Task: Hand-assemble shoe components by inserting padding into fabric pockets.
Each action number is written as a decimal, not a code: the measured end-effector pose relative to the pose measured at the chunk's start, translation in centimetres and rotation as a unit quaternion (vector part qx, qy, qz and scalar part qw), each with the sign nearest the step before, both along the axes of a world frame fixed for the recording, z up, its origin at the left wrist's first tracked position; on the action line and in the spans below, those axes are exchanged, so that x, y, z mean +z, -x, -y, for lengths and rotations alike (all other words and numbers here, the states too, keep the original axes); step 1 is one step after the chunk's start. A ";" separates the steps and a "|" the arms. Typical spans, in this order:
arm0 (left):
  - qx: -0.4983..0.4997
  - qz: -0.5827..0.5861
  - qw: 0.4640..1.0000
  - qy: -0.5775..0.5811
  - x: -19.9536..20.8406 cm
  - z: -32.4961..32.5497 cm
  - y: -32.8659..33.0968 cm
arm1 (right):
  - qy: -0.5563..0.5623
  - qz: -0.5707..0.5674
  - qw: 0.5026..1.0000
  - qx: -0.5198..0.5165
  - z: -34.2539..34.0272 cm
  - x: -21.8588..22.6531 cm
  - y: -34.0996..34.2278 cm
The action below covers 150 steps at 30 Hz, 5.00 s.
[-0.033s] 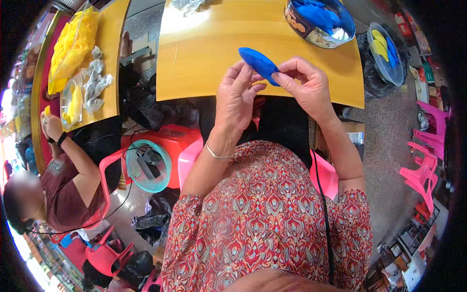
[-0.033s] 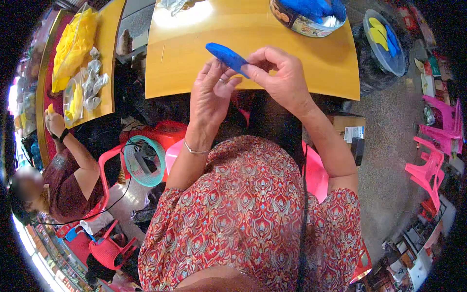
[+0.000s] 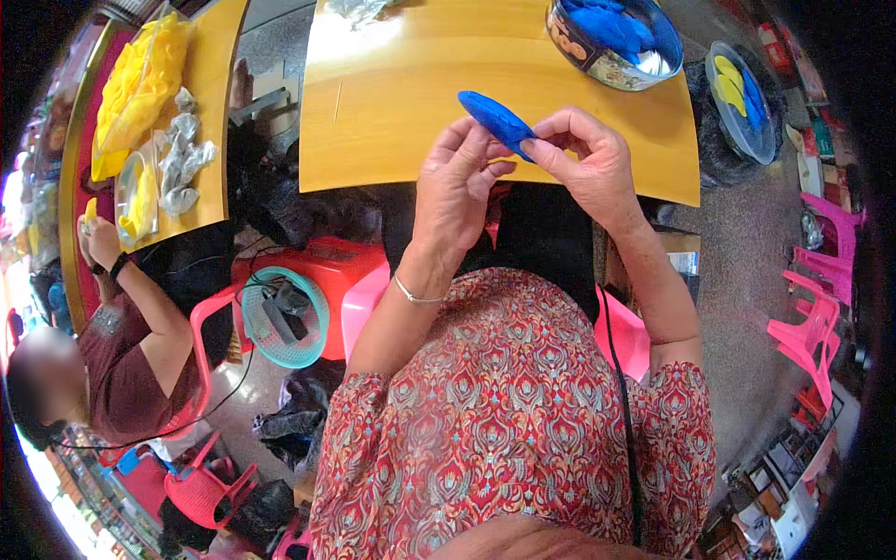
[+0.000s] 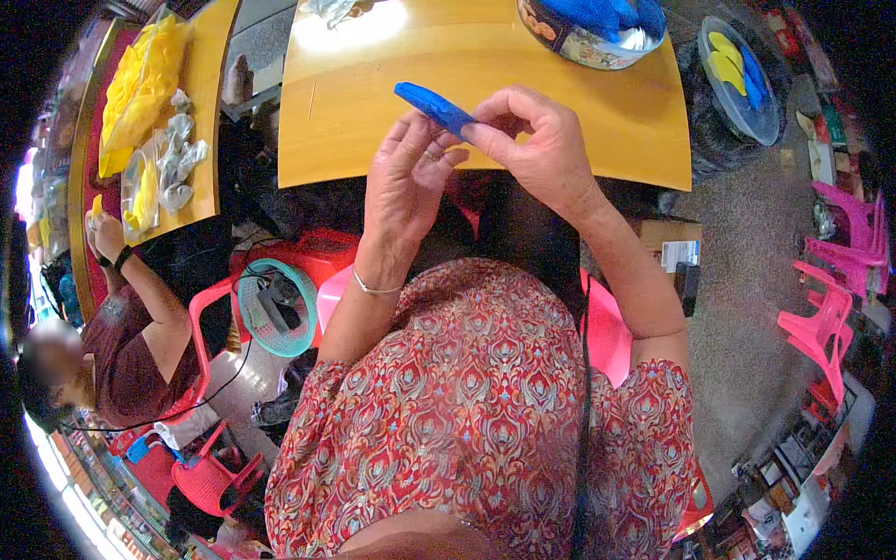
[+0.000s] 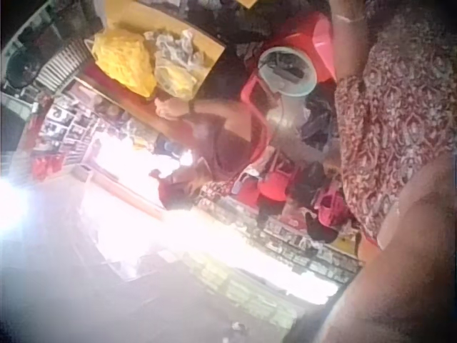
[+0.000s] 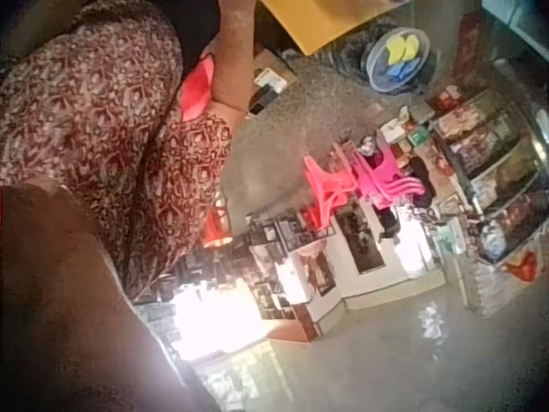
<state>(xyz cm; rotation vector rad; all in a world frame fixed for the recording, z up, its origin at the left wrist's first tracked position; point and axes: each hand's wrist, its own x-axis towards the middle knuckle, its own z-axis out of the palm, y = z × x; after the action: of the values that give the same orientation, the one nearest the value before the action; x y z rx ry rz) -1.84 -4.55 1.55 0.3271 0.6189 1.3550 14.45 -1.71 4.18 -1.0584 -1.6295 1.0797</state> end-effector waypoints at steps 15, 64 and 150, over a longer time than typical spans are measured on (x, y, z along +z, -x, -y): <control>0.057 -0.225 0.971 -0.062 0.9 0.7 -1.0 | 0.189 -0.128 0.970 0.082 0.4 -1.9 0.8; 0.132 -0.371 0.918 -0.040 -0.9 -1.1 0.7 | 0.048 -0.116 0.991 0.048 -1.7 -3.2 -1.7; 0.240 -0.378 0.893 0.035 -1.7 -3.4 6.1 | -0.360 0.389 0.842 0.099 -27.9 -3.6 20.2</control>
<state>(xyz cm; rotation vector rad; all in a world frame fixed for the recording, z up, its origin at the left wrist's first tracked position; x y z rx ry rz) -7.98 -1.12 -0.11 0.6877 1.4713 1.6615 -5.76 26.20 0.59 -0.8366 -2.5479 0.0206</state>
